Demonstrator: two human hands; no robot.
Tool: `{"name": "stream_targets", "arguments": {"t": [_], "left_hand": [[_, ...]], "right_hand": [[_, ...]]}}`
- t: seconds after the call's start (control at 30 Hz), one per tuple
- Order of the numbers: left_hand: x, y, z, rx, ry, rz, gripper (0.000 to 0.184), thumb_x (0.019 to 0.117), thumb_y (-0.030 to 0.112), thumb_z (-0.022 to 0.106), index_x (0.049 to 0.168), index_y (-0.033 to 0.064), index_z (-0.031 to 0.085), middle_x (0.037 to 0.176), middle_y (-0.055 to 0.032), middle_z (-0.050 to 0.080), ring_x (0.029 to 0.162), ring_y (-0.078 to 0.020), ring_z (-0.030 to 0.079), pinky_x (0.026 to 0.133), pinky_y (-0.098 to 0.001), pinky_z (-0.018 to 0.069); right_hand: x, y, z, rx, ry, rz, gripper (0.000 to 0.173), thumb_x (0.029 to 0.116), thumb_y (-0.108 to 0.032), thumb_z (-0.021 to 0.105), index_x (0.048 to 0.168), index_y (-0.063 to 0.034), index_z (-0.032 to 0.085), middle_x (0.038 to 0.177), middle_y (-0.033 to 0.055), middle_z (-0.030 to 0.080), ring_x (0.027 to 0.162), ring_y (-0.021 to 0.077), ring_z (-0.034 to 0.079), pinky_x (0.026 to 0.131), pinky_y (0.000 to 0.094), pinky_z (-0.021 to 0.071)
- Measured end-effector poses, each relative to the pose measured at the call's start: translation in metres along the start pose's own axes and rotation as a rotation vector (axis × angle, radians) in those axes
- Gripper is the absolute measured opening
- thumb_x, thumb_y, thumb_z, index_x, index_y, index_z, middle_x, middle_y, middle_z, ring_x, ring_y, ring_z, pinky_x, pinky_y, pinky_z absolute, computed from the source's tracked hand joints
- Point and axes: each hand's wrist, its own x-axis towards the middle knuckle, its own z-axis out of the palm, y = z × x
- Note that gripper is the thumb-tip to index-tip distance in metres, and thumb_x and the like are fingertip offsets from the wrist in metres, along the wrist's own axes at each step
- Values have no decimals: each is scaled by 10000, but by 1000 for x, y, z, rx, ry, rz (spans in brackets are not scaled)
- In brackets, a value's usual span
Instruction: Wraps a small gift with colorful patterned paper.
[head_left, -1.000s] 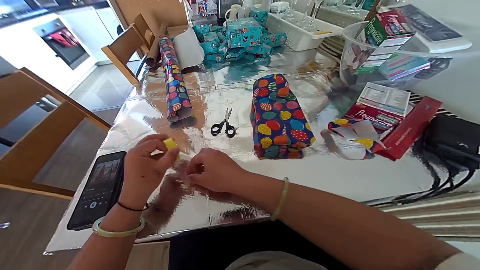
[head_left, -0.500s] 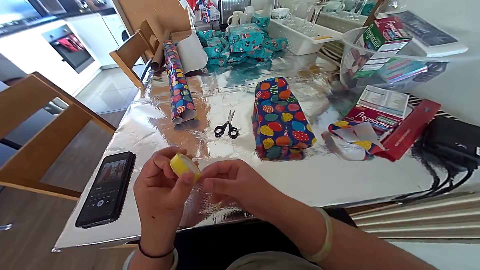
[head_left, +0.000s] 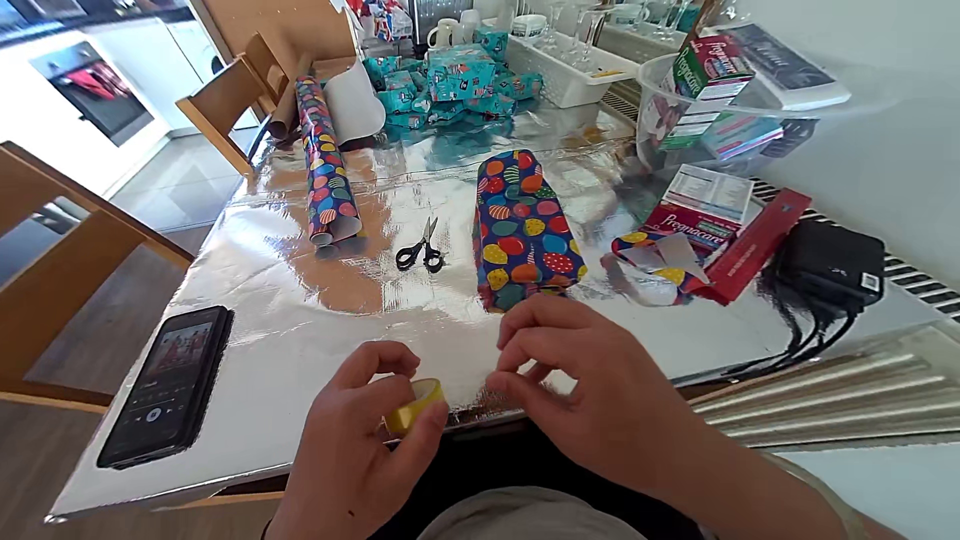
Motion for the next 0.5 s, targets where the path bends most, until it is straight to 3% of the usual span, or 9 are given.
{"name": "stream_targets", "arguments": {"t": [0.13, 0.3, 0.37, 0.5], "left_hand": [[7, 5, -2, 33, 10, 15, 564, 1017, 626, 466, 719, 170, 614, 1053, 23, 699, 885, 4, 646, 668, -175, 534], [15, 34, -12, 1, 17, 50, 415, 993, 448, 617, 720, 135, 608, 1099, -21, 732, 1001, -47, 688, 773, -208, 585], [19, 45, -19, -4, 22, 115, 329, 964, 424, 666, 789, 151, 613, 1081, -15, 738, 997, -63, 696, 785, -222, 590], [28, 67, -30, 44, 19, 298, 253, 991, 447, 624, 1014, 196, 634, 1028, 63, 726, 1010, -48, 621, 859, -215, 457]], "right_hand": [[-5, 0, -26, -90, 86, 4, 209, 952, -366, 658, 818, -211, 699, 991, -102, 635, 833, -30, 618, 665, 154, 558], [-26, -6, -48, -83, 151, 18, 223, 988, -376, 642, 840, -219, 695, 1003, -109, 641, 894, -48, 603, 732, 133, 528], [-33, -13, -60, -55, 157, 17, 198, 994, -360, 658, 876, -207, 700, 1009, -93, 653, 948, -33, 597, 786, 141, 501], [-41, -29, -89, 17, 178, -37, 166, 982, -284, 694, 904, -137, 697, 1004, -30, 666, 976, -1, 609, 838, 154, 498]]}}
